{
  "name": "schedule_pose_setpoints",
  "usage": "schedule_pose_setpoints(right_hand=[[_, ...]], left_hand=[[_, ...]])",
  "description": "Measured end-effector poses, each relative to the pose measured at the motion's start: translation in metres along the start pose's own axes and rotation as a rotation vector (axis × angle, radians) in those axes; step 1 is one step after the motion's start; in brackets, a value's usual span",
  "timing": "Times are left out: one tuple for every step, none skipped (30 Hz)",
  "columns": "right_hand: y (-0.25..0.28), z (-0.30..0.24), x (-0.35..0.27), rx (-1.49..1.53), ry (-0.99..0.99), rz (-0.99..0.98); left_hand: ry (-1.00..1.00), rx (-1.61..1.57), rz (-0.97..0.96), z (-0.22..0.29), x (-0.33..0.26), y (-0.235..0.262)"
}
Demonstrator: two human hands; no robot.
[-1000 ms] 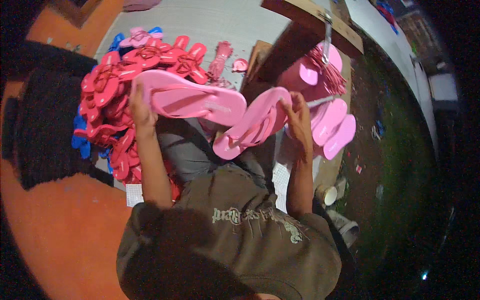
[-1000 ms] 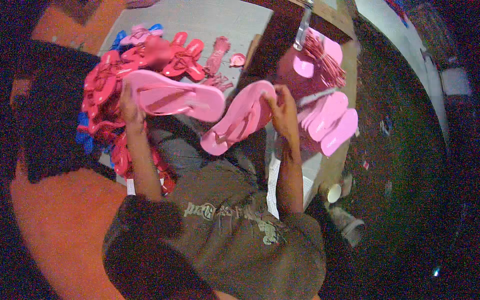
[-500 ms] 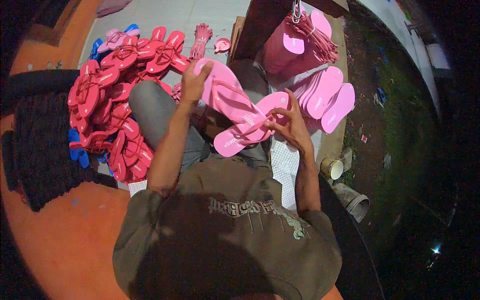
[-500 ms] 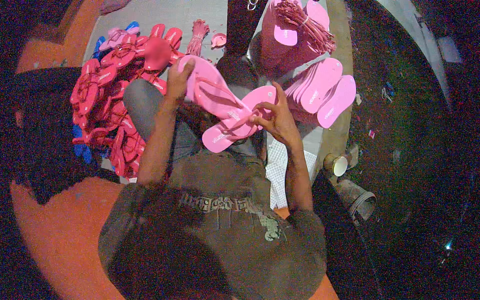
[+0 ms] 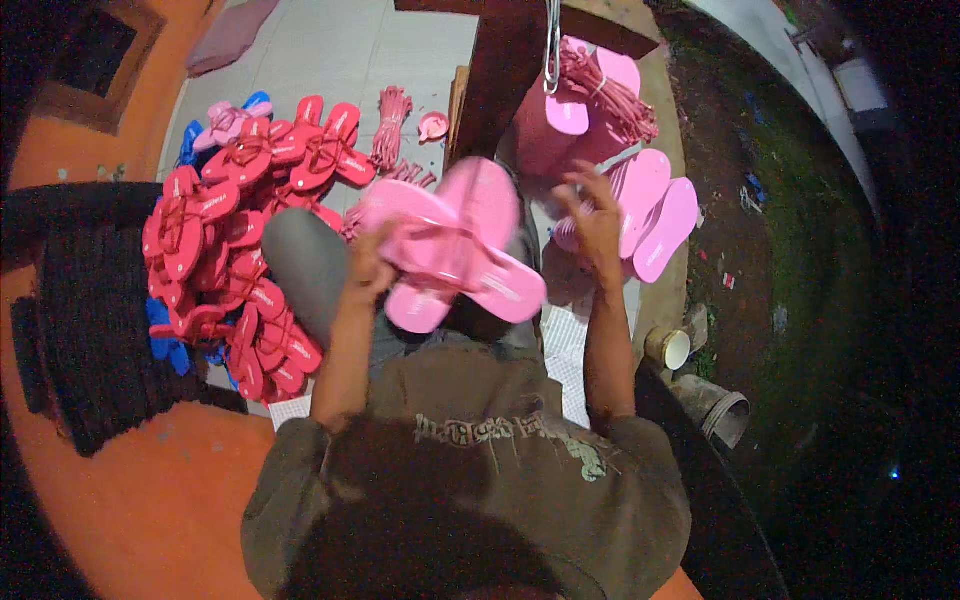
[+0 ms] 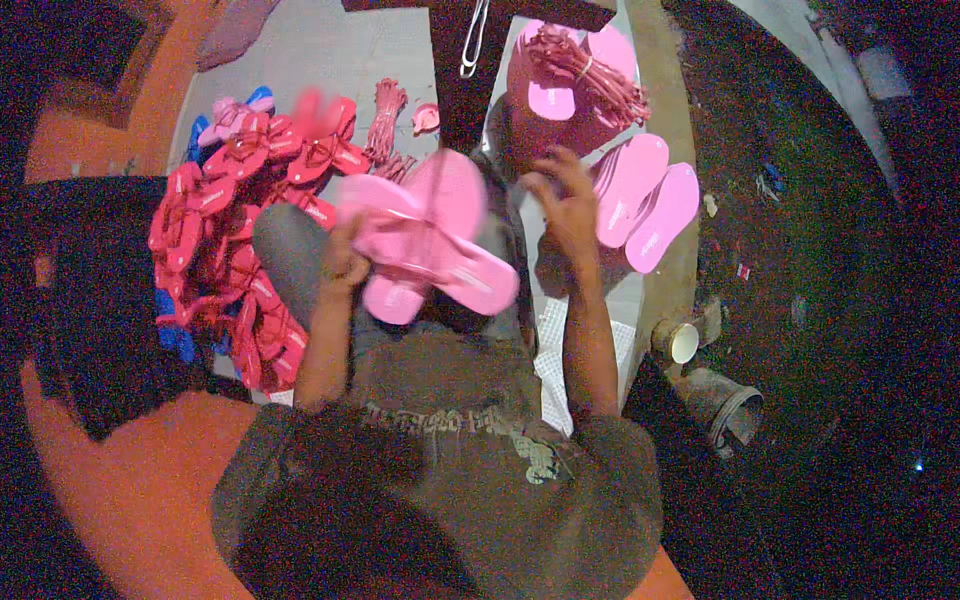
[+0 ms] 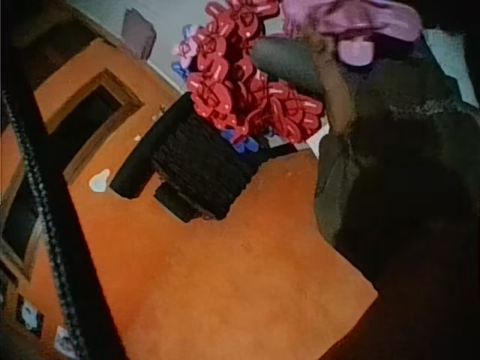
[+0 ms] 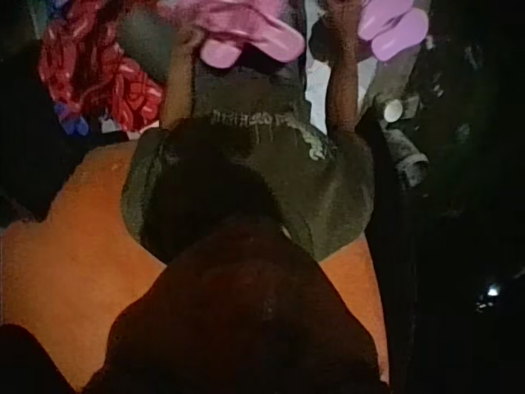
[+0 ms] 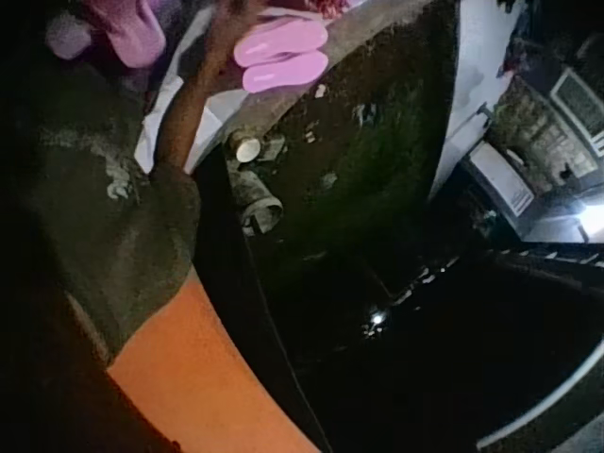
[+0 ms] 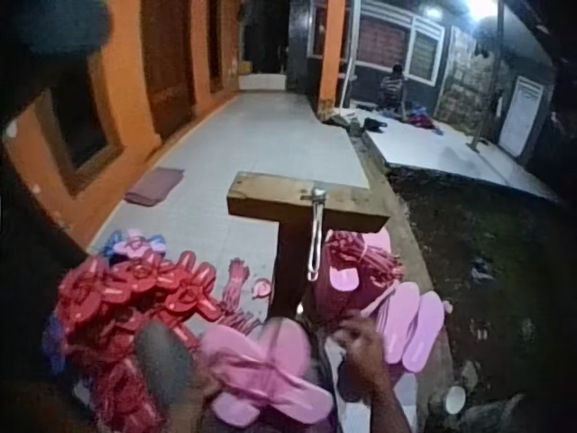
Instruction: The person assembles pink flip-flops by pulling straps through the soles using a metal hook and stacking the finished items.
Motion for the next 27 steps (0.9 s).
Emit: schedule_pose_setpoints(right_hand=[[0.036,0.002,0.009,-0.108,0.053,0.240],[0.072,0.044,0.008,-0.273,-0.023,0.425],[0.087,0.057,0.002,-0.663,-0.096,0.525],[0.090,0.071,0.000,-0.708,-0.247,0.504],[0.095,0.095,-0.011,-0.760,-0.419,0.482],[0.096,0.111,-0.018,-0.797,-0.584,0.451],[0.093,0.113,-0.017,-0.769,-0.609,0.427],[0.094,0.118,-0.018,-0.751,-0.642,0.407],[0.095,0.121,-0.019,-0.729,-0.675,0.394],[0.096,0.122,-0.016,-0.728,-0.674,0.401],[0.096,0.125,-0.013,-0.728,-0.674,0.403],[0.095,0.127,-0.012,-0.735,-0.668,0.392],[0.093,0.125,-0.012,-0.672,-0.639,0.415],[0.092,0.122,-0.011,-0.604,-0.607,0.441],[0.108,0.126,-0.022,-0.567,-0.604,0.503],[0.123,0.111,-0.035,-0.501,-0.549,0.561],[0.123,0.096,-0.045,-0.391,-0.431,0.595],[0.117,0.075,-0.057,-0.274,-0.307,0.619],[0.096,0.047,-0.065,-0.247,-0.238,0.528],[0.070,0.016,-0.076,-0.234,-0.168,0.439],[0.040,-0.009,-0.087,-0.199,-0.055,0.349],[0.009,-0.032,-0.096,-0.157,0.060,0.254],[-0.019,-0.055,-0.101,-0.220,0.106,0.137],[-0.034,-0.073,-0.104,-0.289,0.146,0.031],[-0.031,-0.066,-0.101,-0.145,0.087,0.041],[-0.030,-0.058,-0.097,-0.002,0.027,0.049],[-0.033,-0.051,-0.089,0.153,-0.027,0.057]], left_hand=[[-0.102,-0.540,-0.023,0.010,0.013,0.022],[-0.117,-0.565,0.149,0.041,0.011,0.039],[-0.140,-0.586,0.340,0.073,0.002,0.062],[-0.193,-0.654,0.415,0.053,0.025,0.128],[-0.260,-0.712,0.380,0.076,0.036,0.125],[-0.340,-0.699,0.409,0.083,0.048,0.151],[-0.340,-0.747,0.442,0.078,0.067,0.191],[-0.547,0.143,0.463,0.120,0.062,0.200],[-0.773,0.950,0.743,0.154,0.043,0.202],[-0.656,0.516,0.698,0.162,0.061,0.236],[-0.622,-0.109,0.669,0.164,0.074,0.269],[-0.615,-0.613,0.733,0.164,0.079,0.298],[-0.429,-0.843,0.815,0.138,0.088,0.326],[-0.239,-1.072,0.879,0.115,0.093,0.347],[-0.318,-0.930,0.659,0.117,0.115,0.290],[-0.412,-0.780,0.451,0.125,0.114,0.228],[-0.454,-0.625,0.373,0.125,0.094,0.158],[-0.517,-0.470,0.313,0.131,0.064,0.091],[-0.553,-0.314,0.005,0.133,0.039,0.016],[-0.549,0.033,0.003,0.105,0.028,-0.021],[-0.282,-0.187,-0.141,0.082,0.022,-0.066],[-0.268,-0.167,-0.188,0.076,0.016,-0.100],[-0.397,0.076,-0.104,0.084,0.012,-0.113],[-0.516,0.321,-0.030,0.097,0.006,-0.124],[-0.438,0.274,-0.056,0.099,0.008,-0.126],[-0.360,0.227,-0.082,0.103,0.009,-0.129],[-0.291,0.188,-0.103,0.110,0.010,-0.129]])
Point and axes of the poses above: each hand's wrist, its own x-axis towards the middle knuckle, its own y-axis out of the back of the hand, z = x × y, the point moved 10 cm from there along x, towards the middle knuckle, and after that the axes turned 2 degrees about x, right-handed, at the moved point
